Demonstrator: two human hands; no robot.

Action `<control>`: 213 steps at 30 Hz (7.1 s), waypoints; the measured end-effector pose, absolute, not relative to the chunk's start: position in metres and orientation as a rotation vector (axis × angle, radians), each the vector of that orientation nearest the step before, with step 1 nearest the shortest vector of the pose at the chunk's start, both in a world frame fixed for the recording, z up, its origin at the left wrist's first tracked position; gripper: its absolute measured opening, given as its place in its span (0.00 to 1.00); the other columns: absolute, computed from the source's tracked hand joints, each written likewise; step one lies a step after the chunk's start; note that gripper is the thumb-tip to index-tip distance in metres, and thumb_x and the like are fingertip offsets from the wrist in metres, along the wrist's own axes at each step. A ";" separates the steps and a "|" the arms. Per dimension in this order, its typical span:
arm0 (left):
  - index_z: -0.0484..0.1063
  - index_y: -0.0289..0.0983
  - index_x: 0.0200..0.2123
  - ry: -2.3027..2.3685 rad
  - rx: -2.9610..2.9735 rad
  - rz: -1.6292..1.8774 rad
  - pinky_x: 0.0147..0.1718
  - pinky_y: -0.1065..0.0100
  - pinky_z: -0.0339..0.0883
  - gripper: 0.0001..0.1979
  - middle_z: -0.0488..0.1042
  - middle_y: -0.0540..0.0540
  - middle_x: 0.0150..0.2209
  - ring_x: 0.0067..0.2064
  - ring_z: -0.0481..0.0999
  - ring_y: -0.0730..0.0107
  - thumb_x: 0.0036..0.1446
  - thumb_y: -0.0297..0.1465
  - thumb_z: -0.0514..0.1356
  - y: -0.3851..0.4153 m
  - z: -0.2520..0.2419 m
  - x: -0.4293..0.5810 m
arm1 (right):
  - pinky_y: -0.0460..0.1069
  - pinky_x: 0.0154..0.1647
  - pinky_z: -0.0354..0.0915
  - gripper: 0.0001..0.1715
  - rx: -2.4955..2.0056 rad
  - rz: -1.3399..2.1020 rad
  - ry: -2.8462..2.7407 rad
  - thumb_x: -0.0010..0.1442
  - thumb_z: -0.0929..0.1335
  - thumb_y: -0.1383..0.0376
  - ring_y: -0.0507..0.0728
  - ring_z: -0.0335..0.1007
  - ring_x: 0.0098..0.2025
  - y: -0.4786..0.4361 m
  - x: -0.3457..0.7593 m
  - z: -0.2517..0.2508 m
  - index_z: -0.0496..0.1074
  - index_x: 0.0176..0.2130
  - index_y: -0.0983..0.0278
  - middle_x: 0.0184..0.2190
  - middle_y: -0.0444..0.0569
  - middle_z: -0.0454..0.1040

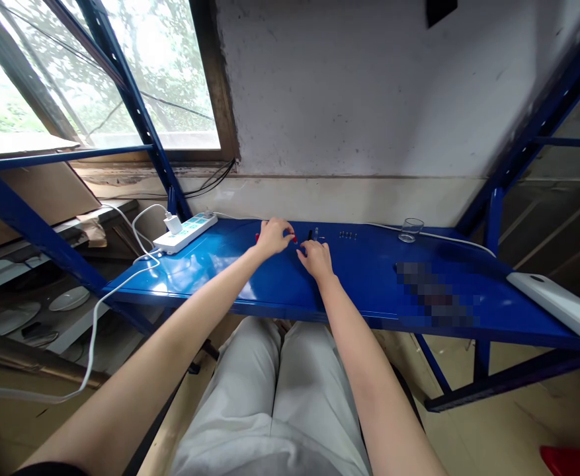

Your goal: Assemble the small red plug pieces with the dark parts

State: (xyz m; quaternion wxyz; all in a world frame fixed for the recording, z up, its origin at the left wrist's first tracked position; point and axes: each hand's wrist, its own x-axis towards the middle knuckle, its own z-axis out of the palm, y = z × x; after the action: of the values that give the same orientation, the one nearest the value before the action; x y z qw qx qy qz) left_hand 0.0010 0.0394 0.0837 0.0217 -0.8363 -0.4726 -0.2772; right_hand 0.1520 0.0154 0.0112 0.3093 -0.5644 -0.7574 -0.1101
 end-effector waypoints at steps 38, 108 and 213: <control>0.75 0.37 0.32 -1.829 -2.437 -0.291 0.50 0.51 0.51 0.07 0.68 0.39 0.45 0.52 0.61 0.52 0.48 0.30 0.59 0.081 0.091 -0.036 | 0.49 0.35 0.51 0.11 -1.529 -0.130 -2.004 0.59 0.60 0.64 0.53 0.63 0.29 0.013 0.152 0.014 0.69 0.31 0.64 0.27 0.47 0.70; 0.70 0.36 0.32 -1.734 -2.508 -1.585 0.34 0.69 0.64 0.04 0.74 0.45 0.32 0.34 0.72 0.68 0.52 0.29 0.57 0.041 0.013 0.024 | 0.67 0.58 0.44 0.29 -2.086 0.119 -1.924 0.65 0.48 0.56 0.62 0.44 0.63 0.025 0.162 0.003 0.58 0.60 0.60 0.62 0.53 0.54; 0.75 0.33 0.33 -1.652 -2.642 -2.139 0.31 0.70 0.65 0.09 0.75 0.44 0.30 0.30 0.71 0.72 0.50 0.32 0.60 0.020 0.008 0.001 | 0.46 0.23 0.55 0.23 -1.077 0.757 -1.371 0.49 0.67 0.46 0.49 0.58 0.21 0.024 0.154 0.007 0.64 0.27 0.62 0.18 0.42 0.65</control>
State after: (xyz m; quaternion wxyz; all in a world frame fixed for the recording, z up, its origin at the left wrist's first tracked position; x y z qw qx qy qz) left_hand 0.0012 0.0196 0.0084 -0.3134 -0.6638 -0.4150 -0.5375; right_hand 0.1536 0.0237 0.0072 0.5813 -0.4612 -0.5870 0.3239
